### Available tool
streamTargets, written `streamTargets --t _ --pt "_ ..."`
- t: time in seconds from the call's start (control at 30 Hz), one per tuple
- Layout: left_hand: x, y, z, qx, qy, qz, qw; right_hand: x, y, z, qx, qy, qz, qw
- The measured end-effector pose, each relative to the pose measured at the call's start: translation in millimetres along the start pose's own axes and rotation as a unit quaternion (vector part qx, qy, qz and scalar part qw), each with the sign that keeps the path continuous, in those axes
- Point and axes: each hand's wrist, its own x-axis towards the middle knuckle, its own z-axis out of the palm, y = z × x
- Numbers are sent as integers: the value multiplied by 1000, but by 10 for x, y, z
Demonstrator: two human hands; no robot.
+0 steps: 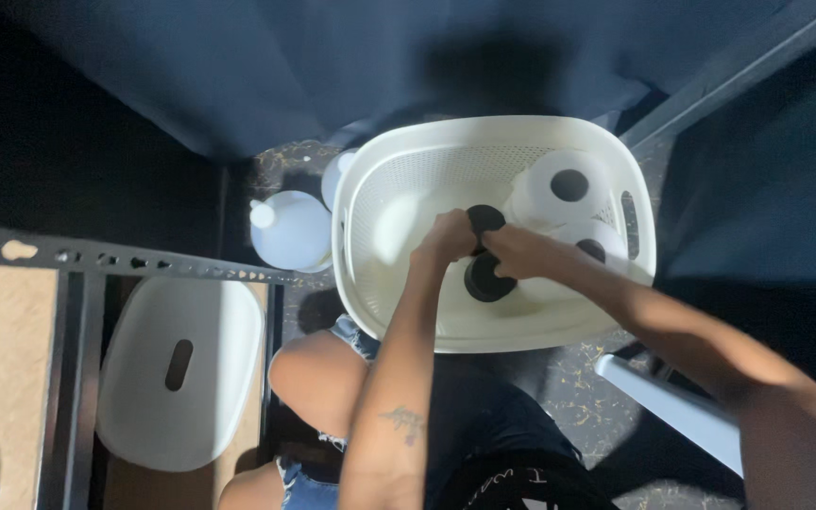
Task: The person organizes spa supplies by placing small pump bottles, black jars, and rolls of paper onto shelves and into a basket.
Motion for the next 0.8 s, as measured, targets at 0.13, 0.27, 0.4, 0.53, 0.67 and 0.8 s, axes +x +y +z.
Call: streamTargets --t 0.13,0.27,0.4,0.53,0.67,0.8 --pt "-789 570 -302 -23 -46 -77 996 80 -165 187 -104 -49 27 993" --pt "-1370 986 -631 -107 -94 -125 982 164 -187 320 -292 -63 -12 954" --pt "-1348 927 -590 -195 -118 -166 959 -58 -623 131 -380 -119 29 917" --pt "-762 258 -270 -215 -143 -169 951 25 -486 323 -389 -89 30 916" --pt "-690 102 -317 -216 -176 -121 953 -31 -510 276 -279 -34 11 959" --pt "-1370 528 -913 -205 -215 -87 951 -416 -990 -272 -159 25 -29 986"
